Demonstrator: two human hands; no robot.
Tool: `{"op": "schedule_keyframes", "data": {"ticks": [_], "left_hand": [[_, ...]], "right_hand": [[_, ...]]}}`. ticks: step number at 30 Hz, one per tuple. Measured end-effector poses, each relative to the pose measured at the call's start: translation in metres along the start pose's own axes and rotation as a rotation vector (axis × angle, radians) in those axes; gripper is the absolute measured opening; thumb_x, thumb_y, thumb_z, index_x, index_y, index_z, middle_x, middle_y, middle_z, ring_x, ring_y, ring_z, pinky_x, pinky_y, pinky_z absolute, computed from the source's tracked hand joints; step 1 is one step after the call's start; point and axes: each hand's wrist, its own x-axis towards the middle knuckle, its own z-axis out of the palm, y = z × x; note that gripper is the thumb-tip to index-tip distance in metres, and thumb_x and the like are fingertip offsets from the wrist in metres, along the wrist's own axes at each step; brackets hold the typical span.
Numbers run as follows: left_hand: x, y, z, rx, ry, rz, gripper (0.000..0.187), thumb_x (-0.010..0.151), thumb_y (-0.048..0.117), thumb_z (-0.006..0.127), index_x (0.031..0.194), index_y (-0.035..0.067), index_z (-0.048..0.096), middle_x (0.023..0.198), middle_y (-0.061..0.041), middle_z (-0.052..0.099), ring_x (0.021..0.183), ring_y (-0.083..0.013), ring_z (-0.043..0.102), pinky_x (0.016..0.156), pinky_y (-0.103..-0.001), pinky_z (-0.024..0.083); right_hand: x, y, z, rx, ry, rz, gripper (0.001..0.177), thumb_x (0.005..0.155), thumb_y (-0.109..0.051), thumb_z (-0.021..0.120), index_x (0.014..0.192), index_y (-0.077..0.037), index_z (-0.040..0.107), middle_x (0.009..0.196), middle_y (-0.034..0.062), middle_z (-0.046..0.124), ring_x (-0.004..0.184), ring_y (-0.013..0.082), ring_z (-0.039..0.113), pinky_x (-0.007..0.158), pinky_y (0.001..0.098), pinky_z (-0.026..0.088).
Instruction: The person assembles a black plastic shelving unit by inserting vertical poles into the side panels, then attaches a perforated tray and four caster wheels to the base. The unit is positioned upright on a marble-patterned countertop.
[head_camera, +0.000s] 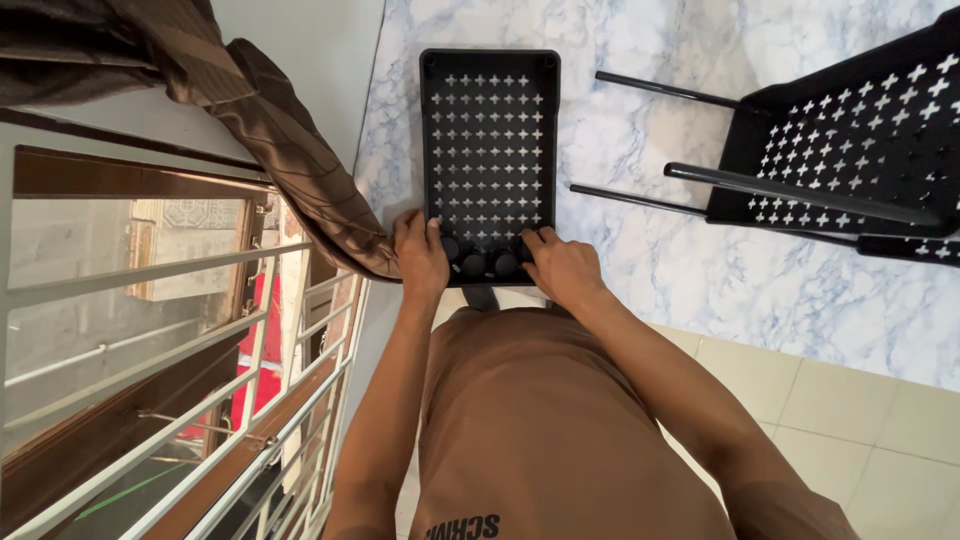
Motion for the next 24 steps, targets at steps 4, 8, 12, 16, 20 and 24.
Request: {"op": "schedule_keyframes", "data": {"ticks": [4,8,12,16,20,24], "left_hand": [[0.003,-0.016,0.000,0.030,0.019,0.024,0.030,0.104,0.014,0.056,0.124,-0.008,0.064,0.128,-0.027,0.059,0.117,-0.0435,0.058,0.099,-0.046,0.047],[0.006,-0.011,-0.016,0.086,0.013,-0.034,0.033,0.104,0.014,0.056,0.130,-0.005,0.062,0.132,-0.027,0.059,0.118,-0.0428,0.060,0.100,-0.046,0.048],[-0.006,0.022,-0.030,0.162,0.034,0.101,0.046,0.100,0.010,0.060,0.143,-0.007,0.055,0.141,-0.030,0.051,0.126,-0.0466,0.052,0.107,-0.050,0.042],[-0.030,0.061,-0.036,0.384,-0.021,0.329,0.042,0.098,0.013,0.068,0.137,-0.003,0.062,0.145,-0.026,0.050,0.134,-0.0447,0.046,0.114,-0.055,0.035],[-0.046,0.082,-0.031,0.424,-0.087,0.309,0.040,0.096,0.017,0.069,0.132,0.001,0.064,0.146,-0.024,0.050,0.138,-0.0421,0.044,0.116,-0.056,0.031],[-0.047,0.079,-0.024,0.501,-0.037,0.292,0.040,0.095,0.017,0.069,0.131,0.001,0.067,0.145,-0.024,0.052,0.137,-0.0418,0.045,0.115,-0.057,0.031]], "right_hand": [[-0.005,0.003,-0.018,0.270,0.172,-0.054,0.053,0.087,-0.029,0.078,0.134,-0.010,0.064,0.124,0.0094,0.067,0.070,0.0312,0.072,0.062,0.0413,0.058],[-0.017,0.010,-0.038,0.593,0.248,0.029,0.050,0.086,-0.024,0.079,0.132,-0.011,0.064,0.124,0.0073,0.066,0.075,0.0241,0.072,0.069,0.0355,0.058],[-0.027,0.036,-0.048,0.682,0.292,0.146,0.048,0.085,-0.016,0.081,0.130,-0.008,0.065,0.121,0.0104,0.065,0.096,0.0260,0.070,0.073,0.0334,0.060],[-0.039,0.060,-0.047,0.750,0.263,0.261,0.050,0.083,-0.012,0.081,0.129,-0.005,0.063,0.121,0.0135,0.061,0.097,0.0273,0.070,0.079,0.0335,0.060],[-0.047,0.067,-0.043,0.812,0.258,0.260,0.054,0.084,-0.011,0.080,0.133,-0.003,0.060,0.122,0.0140,0.059,0.097,0.0268,0.071,0.083,0.0333,0.061],[-0.041,0.050,-0.037,0.905,0.258,0.146,0.051,0.084,-0.010,0.079,0.131,-0.002,0.059,0.118,0.0134,0.056,0.104,0.0261,0.069,0.088,0.0323,0.062]]}}
